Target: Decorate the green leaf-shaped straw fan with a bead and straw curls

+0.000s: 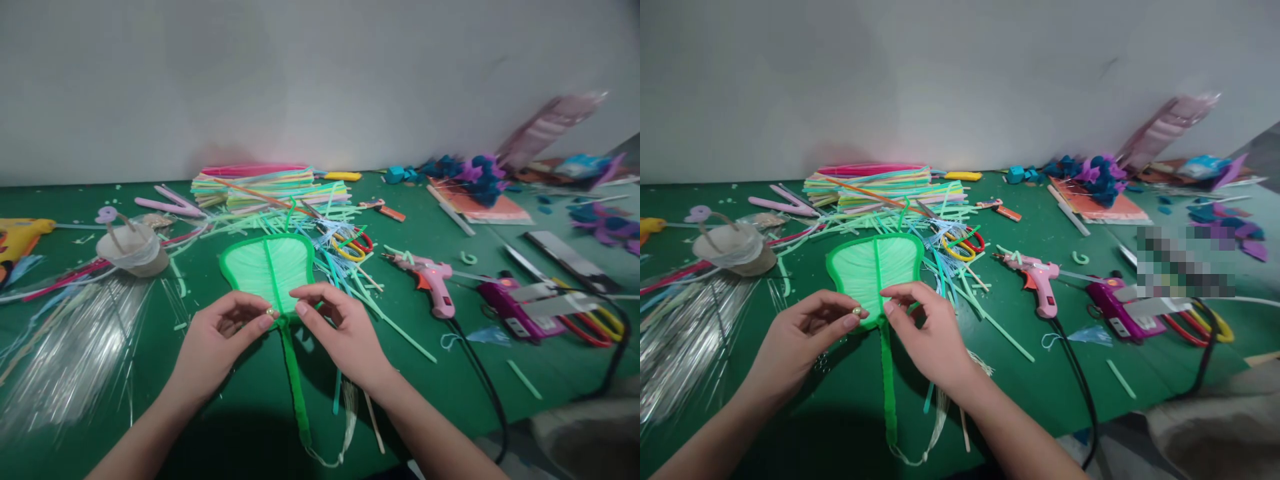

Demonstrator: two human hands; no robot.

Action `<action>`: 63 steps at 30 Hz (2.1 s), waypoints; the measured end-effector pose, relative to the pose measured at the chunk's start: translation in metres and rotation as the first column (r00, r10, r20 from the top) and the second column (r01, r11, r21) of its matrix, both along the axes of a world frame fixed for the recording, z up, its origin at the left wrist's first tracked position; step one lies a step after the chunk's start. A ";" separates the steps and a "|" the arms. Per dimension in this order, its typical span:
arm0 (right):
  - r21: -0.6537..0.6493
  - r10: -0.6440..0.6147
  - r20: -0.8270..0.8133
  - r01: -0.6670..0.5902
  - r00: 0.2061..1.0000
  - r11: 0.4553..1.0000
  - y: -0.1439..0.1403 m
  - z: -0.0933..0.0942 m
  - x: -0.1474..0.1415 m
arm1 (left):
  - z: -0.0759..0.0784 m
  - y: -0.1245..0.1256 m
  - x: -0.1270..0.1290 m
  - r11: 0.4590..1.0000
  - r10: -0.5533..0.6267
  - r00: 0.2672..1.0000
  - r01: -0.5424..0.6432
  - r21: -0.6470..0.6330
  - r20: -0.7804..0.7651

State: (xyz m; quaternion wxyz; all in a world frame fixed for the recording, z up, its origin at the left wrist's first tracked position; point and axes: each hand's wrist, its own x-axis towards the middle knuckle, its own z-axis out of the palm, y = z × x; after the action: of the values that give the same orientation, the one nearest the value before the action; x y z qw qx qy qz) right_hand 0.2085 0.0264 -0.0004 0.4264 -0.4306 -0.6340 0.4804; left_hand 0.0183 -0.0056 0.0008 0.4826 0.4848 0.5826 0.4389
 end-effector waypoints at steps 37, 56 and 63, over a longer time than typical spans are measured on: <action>-0.149 0.086 0.108 -0.069 0.990 0.986 0.008 -0.005 -0.002 | -0.016 0.002 0.001 0.902 -0.053 0.864 0.256 0.347 -0.500; -0.378 0.213 -0.026 -0.207 0.977 0.902 0.011 -0.007 0.003 | -0.011 0.000 0.000 0.897 -0.152 0.871 0.320 0.306 -0.467; -0.415 0.200 -0.136 -0.239 0.970 0.878 0.011 -0.006 0.004 | -0.009 -0.001 -0.001 0.903 -0.145 0.871 0.311 0.297 -0.469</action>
State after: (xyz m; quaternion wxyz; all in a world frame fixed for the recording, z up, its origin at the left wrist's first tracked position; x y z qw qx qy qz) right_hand 0.2124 0.0378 -0.0061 0.2918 -0.4171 -0.5380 0.6719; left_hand 0.0178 -0.0063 -0.0080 0.2910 0.7176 0.5217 0.3581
